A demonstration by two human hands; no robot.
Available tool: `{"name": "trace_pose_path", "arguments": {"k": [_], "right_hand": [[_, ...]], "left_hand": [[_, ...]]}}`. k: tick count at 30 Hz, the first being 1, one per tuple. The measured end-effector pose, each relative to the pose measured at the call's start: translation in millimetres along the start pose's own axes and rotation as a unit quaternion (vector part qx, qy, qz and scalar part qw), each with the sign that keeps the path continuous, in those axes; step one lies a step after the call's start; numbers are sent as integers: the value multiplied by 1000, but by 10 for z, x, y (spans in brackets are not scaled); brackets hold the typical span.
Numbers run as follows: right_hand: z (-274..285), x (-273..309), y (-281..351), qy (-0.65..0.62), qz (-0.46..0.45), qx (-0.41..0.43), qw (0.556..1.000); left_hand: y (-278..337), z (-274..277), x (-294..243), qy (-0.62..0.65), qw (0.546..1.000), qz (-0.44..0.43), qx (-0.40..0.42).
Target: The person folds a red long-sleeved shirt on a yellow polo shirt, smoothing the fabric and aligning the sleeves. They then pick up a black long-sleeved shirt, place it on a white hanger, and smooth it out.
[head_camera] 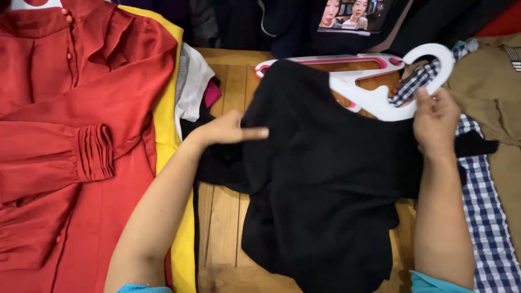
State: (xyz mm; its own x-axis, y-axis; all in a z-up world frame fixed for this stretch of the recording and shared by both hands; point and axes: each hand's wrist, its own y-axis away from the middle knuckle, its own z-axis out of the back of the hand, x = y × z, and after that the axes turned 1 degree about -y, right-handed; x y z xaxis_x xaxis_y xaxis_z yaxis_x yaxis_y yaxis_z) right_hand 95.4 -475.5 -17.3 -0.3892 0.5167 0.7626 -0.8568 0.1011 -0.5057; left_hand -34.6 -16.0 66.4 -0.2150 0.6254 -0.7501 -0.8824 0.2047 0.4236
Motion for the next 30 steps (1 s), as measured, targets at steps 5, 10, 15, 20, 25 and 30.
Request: {"name": "trace_pose_path", "arguments": {"k": [5, 10, 15, 20, 25, 30], "right_hand": [[214, -636, -213, 41, -13, -75, 996], [-102, -409, -120, 89, -4, -20, 996], [-676, 362, 164, -20, 30, 105, 994], [-825, 925, 244, 15, 50, 134, 990], [-919, 935, 340, -3, 52, 149, 987], [-931, 1241, 451, 14, 88, 133, 987]], "left_hand": [[242, 408, 86, -172, 982, 35, 62], [654, 714, 113, -182, 980, 77, 38], [232, 327, 149, -188, 954, -67, -223], [-471, -128, 454, -288, 944, -109, -119], [-498, -327, 381, -211, 929, -265, -149], [-364, -535, 290, -235, 813, -405, -346]]}}
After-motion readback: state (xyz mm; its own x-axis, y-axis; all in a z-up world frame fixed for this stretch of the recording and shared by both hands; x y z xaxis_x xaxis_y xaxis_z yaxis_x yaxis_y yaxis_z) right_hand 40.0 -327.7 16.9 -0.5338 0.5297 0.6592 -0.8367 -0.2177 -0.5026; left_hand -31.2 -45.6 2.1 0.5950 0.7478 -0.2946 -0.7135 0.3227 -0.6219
